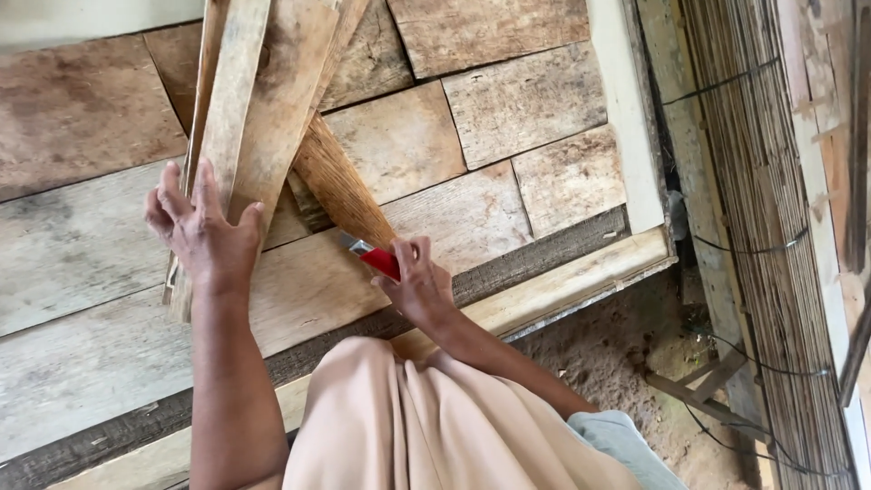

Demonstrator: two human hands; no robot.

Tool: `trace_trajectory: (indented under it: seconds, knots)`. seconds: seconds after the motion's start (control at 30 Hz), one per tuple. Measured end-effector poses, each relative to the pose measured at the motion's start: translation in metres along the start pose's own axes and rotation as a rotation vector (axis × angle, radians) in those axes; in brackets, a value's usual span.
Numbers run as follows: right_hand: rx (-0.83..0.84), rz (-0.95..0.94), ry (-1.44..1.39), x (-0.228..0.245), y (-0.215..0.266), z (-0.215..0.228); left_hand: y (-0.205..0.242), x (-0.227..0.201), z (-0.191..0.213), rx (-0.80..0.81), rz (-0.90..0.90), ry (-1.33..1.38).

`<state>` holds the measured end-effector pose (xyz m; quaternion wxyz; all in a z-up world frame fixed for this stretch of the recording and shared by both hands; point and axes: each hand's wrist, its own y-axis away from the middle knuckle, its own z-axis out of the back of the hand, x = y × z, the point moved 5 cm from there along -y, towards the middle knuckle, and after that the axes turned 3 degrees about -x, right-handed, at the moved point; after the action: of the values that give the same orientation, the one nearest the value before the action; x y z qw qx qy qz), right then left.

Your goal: The person cuts bark into smaller strips and shapes using a utility knife.

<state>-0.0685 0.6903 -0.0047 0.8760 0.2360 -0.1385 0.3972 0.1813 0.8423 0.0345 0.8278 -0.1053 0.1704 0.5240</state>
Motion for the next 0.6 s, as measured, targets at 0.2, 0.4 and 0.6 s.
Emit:
trace_trajectory:
  seconds: [0.2, 0.4, 0.6]
  knots:
    - [0.033, -0.028, 0.021, -0.004, 0.001, 0.002, 0.021, 0.013, -0.017, -0.272, -0.139, 0.026]
    - [0.172, -0.093, 0.083, 0.003, 0.000, 0.001, 0.011, 0.052, -0.034, -0.444, -0.148, 0.228]
    - [0.026, -0.030, 0.070, -0.002, -0.008, 0.009, 0.008, 0.075, 0.002, -0.575, -0.160, 0.139]
